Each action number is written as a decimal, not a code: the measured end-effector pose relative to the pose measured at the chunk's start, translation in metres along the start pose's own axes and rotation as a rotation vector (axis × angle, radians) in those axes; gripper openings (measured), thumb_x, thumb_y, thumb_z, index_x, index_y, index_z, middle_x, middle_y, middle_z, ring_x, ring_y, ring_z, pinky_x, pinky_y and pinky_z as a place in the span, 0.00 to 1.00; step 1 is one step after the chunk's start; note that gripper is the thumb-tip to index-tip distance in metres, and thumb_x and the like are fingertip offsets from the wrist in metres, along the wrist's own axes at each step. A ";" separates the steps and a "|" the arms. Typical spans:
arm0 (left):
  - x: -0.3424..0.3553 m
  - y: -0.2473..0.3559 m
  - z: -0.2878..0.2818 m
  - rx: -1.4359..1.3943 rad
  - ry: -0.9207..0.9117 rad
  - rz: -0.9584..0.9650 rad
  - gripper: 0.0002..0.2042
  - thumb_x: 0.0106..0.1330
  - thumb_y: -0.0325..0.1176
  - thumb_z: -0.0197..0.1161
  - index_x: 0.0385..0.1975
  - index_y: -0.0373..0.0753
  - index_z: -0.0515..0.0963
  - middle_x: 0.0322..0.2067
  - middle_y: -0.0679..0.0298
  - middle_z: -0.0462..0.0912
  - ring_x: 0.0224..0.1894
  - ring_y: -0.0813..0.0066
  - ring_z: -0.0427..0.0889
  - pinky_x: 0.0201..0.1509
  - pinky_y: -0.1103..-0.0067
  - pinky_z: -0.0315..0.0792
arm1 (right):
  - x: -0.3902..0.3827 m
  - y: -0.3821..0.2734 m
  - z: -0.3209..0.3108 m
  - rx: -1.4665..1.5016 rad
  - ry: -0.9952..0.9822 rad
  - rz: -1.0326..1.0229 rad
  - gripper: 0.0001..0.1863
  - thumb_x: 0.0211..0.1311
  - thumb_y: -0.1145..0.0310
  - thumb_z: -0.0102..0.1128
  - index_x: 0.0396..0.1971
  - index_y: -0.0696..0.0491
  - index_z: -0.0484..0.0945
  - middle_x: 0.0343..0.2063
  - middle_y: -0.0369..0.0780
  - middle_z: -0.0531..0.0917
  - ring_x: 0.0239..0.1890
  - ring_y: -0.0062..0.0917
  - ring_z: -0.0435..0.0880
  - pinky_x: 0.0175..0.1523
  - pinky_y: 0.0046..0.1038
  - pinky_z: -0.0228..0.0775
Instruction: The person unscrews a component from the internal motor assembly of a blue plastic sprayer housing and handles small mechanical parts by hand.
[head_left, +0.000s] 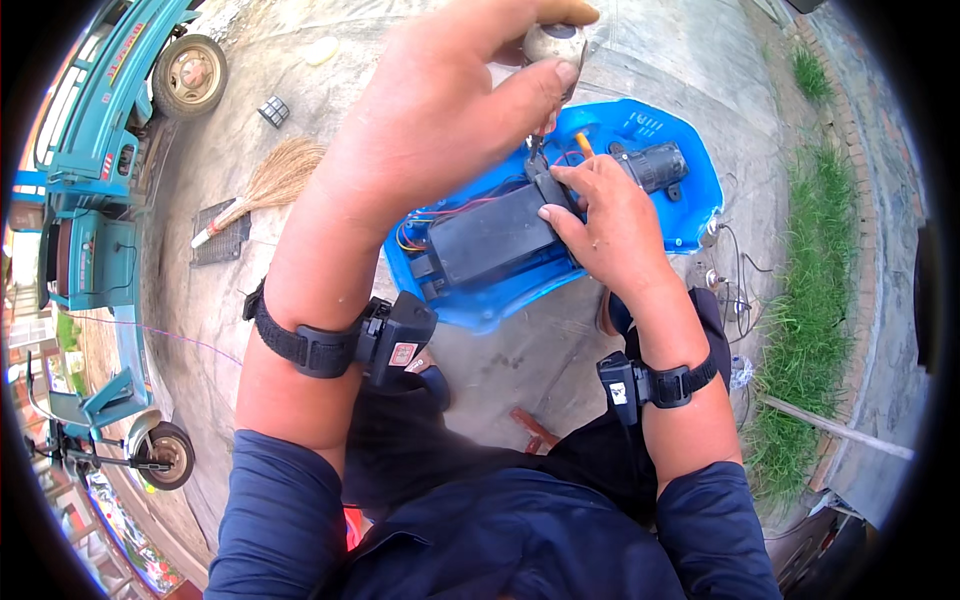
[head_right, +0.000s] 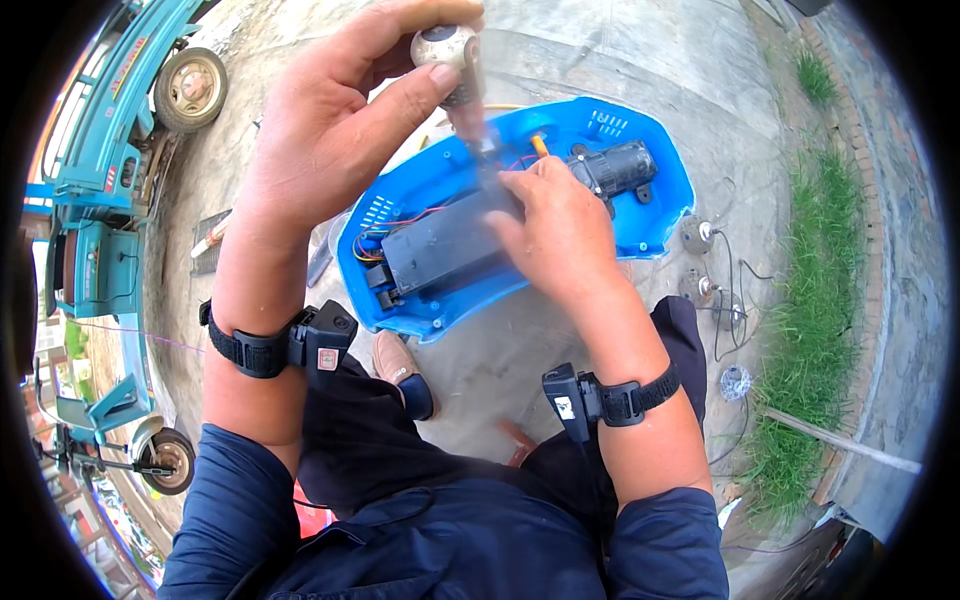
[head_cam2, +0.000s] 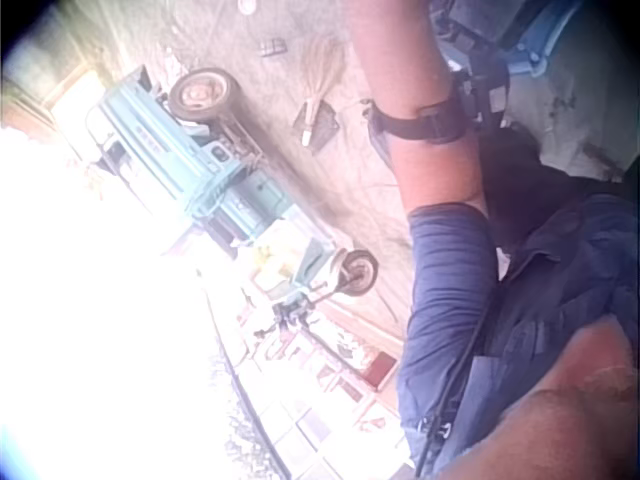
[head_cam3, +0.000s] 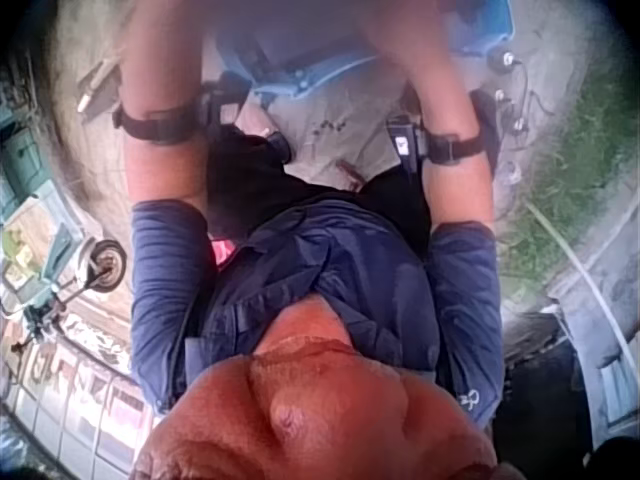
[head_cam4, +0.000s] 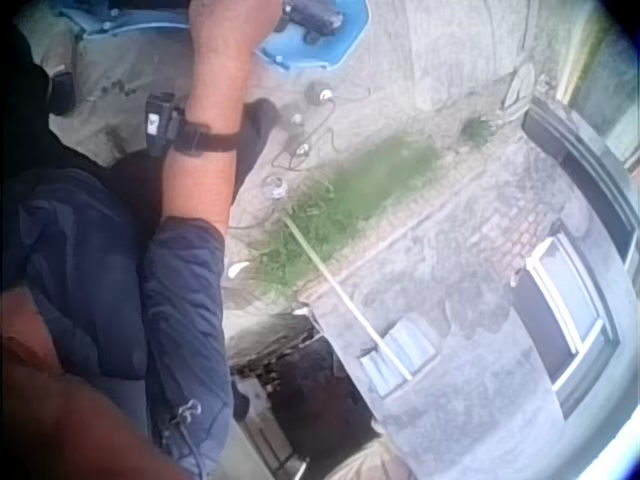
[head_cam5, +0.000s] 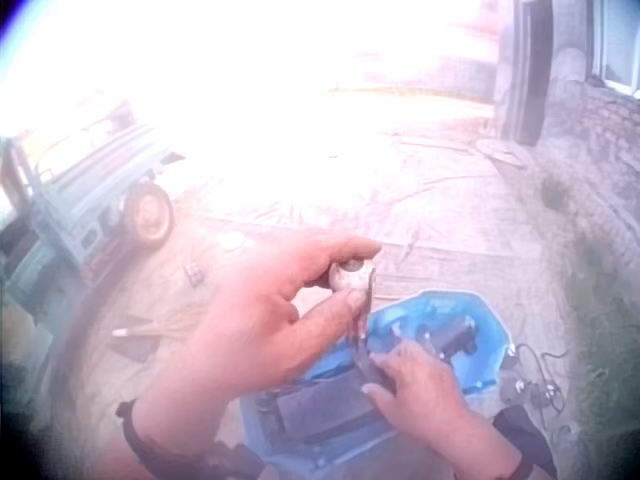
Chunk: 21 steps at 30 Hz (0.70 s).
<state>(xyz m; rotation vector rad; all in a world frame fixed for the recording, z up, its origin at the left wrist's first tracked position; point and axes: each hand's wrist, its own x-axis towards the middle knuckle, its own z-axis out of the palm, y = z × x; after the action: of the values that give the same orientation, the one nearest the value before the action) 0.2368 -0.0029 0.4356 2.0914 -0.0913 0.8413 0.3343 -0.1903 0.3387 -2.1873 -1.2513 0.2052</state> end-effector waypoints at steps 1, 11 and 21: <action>0.000 0.006 0.000 -0.009 -0.008 -0.012 0.16 0.66 0.28 0.70 0.53 0.35 0.83 0.40 0.59 0.83 0.41 0.72 0.82 0.47 0.77 0.77 | 0.000 0.001 -0.001 -0.001 0.000 0.001 0.21 0.54 0.63 0.74 0.48 0.53 0.86 0.40 0.43 0.81 0.44 0.41 0.84 0.49 0.41 0.78; 0.003 0.020 -0.002 0.033 -0.045 -0.033 0.16 0.64 0.29 0.71 0.52 0.36 0.83 0.39 0.59 0.84 0.41 0.71 0.81 0.48 0.76 0.75 | -0.001 0.000 0.000 0.014 0.006 0.003 0.20 0.54 0.64 0.74 0.47 0.54 0.86 0.40 0.43 0.82 0.44 0.41 0.84 0.49 0.40 0.78; 0.002 0.005 -0.009 0.126 -0.053 0.033 0.17 0.64 0.31 0.73 0.52 0.36 0.83 0.41 0.58 0.85 0.41 0.71 0.82 0.47 0.77 0.76 | 0.000 -0.001 -0.001 0.017 0.013 -0.011 0.20 0.53 0.64 0.74 0.47 0.54 0.86 0.39 0.43 0.82 0.44 0.41 0.84 0.49 0.40 0.78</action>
<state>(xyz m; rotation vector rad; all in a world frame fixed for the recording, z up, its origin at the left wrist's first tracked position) 0.2316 0.0012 0.4437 2.2359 -0.1043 0.8307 0.3341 -0.1900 0.3404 -2.1640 -1.2496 0.1968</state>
